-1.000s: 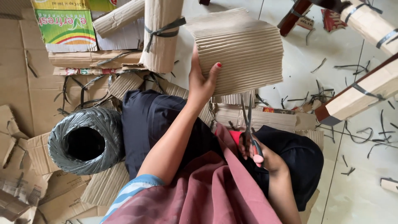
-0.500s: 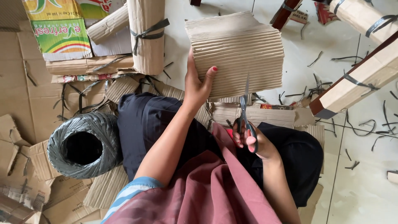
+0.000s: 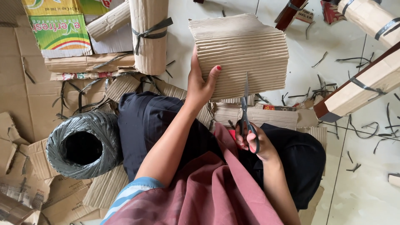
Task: The person cuts corrugated cardboard pieces with scissors, rolls them into cylindrical shapes, and secures them onto a wooden frame using black plastic ties. The person repeatedly wraps and ties the cardboard rolls to the frame legs.
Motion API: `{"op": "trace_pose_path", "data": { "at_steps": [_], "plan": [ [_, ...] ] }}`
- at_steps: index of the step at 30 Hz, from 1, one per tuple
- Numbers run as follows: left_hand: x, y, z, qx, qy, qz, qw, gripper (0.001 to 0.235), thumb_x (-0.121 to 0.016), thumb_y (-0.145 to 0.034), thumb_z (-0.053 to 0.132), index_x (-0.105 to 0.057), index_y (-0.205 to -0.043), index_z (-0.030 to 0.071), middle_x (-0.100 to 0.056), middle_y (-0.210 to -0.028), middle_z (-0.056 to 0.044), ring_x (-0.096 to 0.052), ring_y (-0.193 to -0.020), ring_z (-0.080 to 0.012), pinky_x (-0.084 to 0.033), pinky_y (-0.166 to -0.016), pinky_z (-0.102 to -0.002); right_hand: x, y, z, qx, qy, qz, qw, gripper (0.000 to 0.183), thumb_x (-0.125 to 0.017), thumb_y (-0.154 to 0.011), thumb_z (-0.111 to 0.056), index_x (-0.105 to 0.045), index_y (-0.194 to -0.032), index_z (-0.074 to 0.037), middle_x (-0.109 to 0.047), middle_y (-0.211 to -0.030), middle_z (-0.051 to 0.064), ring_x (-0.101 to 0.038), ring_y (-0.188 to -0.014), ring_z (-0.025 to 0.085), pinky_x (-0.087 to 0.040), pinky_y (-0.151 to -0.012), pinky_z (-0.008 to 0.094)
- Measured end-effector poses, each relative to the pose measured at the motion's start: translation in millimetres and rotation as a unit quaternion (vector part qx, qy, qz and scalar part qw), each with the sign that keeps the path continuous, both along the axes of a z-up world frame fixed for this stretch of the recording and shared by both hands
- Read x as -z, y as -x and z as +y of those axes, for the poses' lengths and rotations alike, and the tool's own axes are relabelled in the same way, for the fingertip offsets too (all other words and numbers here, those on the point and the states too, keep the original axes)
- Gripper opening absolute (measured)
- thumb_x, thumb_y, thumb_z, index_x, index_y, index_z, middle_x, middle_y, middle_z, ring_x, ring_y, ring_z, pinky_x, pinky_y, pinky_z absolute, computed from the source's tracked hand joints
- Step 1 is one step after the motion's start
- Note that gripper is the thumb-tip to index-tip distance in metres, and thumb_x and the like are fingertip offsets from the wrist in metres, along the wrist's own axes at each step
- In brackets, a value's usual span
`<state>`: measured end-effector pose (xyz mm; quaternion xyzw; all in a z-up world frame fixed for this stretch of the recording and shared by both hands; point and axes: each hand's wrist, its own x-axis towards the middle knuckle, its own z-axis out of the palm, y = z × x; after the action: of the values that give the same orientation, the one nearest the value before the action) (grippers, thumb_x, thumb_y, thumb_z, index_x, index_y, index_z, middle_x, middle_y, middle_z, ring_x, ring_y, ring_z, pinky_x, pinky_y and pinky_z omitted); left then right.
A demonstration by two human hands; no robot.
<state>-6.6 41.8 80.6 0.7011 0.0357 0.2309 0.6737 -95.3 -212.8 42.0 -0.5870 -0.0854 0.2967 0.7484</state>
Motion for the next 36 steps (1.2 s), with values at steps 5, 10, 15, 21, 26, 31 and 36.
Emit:
{"op": "trace_pose_path", "data": {
  "at_steps": [5, 10, 15, 21, 26, 31, 36],
  "plan": [
    [-1.7, 0.3, 1.2, -0.007, -0.008, -0.006, 1.0, 0.078, -0.067, -0.107, 0.026, -0.017, -0.166, 0.019, -0.057, -0.145, -0.023, -0.059, -0.133, -0.0407, -0.052, -0.106, -0.058, 8.3, 11.1, 1.2, 0.063, 0.022, 0.022, 0.998, 0.062, -0.065, -0.094, -0.055, -0.058, -0.099, 0.007, -0.047, -0.059, 0.011, -0.052, -0.045, 0.017, -0.043, -0.028, 0.023],
    [-0.4, -1.6, 1.5, 0.011, -0.006, 0.011, 1.0, 0.079, -0.066, -0.107, 0.028, -0.014, -0.165, 0.014, -0.051, -0.148, -0.029, -0.055, -0.134, -0.047, -0.049, -0.108, -0.062, 2.1, 15.6, 4.2, 0.107, 0.029, 0.025, 0.993, 0.055, -0.068, -0.095, -0.045, -0.059, -0.093, 0.01, -0.046, -0.052, 0.011, -0.05, -0.041, 0.017, -0.042, -0.023, 0.023],
    [-1.6, 0.2, -15.5, 0.121, 0.029, 0.019, 0.992, 0.08, -0.065, -0.106, 0.027, -0.013, -0.165, 0.016, -0.054, -0.142, -0.031, -0.058, -0.128, -0.0511, -0.051, -0.104, -0.067, 16.4, 3.5, 7.4, 0.05, 0.031, -0.06, 0.996, 0.067, -0.054, -0.093, -0.067, -0.059, -0.106, -0.002, -0.058, -0.073, 0.01, -0.06, -0.059, 0.015, -0.05, -0.043, 0.024],
    [-15.5, 3.3, -11.2, 0.122, 0.0, 0.029, 0.992, 0.081, -0.064, -0.105, 0.024, -0.011, -0.165, 0.012, -0.051, -0.148, -0.031, -0.053, -0.135, -0.0494, -0.048, -0.108, -0.064, -0.2, 0.0, 21.1, 0.097, 0.023, -0.077, 0.992, 0.065, -0.051, -0.098, -0.064, -0.062, -0.096, 0.0, -0.053, -0.061, 0.009, -0.056, -0.044, 0.015, -0.045, -0.037, 0.023],
    [-22.1, 5.9, -4.7, 0.127, 0.004, 0.041, 0.991, 0.081, -0.063, -0.106, 0.026, -0.009, -0.164, 0.01, -0.047, -0.15, -0.034, -0.051, -0.136, -0.0509, -0.047, -0.11, -0.064, 23.3, 8.3, 9.2, 0.168, 0.003, -0.041, 0.985, 0.056, -0.061, -0.101, -0.046, -0.061, -0.088, 0.009, -0.044, -0.048, 0.009, -0.044, -0.032, 0.015, -0.036, -0.03, 0.022],
    [-33.8, 6.7, -0.3, 0.142, 0.011, 0.063, 0.988, 0.082, -0.063, -0.105, 0.025, -0.008, -0.163, 0.005, -0.047, -0.147, -0.038, -0.052, -0.133, -0.0544, -0.047, -0.107, -0.066, 19.4, 6.3, -1.5, 0.148, -0.009, -0.01, 0.989, 0.062, -0.059, -0.1, -0.052, -0.061, -0.089, 0.009, -0.044, -0.046, 0.011, -0.047, -0.03, 0.016, -0.036, -0.024, 0.023],
    [-22.6, 10.1, -15.9, 0.239, -0.033, 0.031, 0.97, 0.088, -0.064, -0.102, 0.015, -0.005, -0.167, 0.016, -0.036, -0.16, -0.032, -0.036, -0.146, -0.0524, -0.034, -0.119, -0.063, -21.6, 0.1, -10.0, -0.006, -0.132, 0.162, 0.978, 0.102, -0.034, -0.085, -0.093, -0.053, -0.113, 0.003, -0.051, -0.075, 0.011, -0.063, -0.065, 0.021, -0.05, -0.039, 0.022]
  ]
}}
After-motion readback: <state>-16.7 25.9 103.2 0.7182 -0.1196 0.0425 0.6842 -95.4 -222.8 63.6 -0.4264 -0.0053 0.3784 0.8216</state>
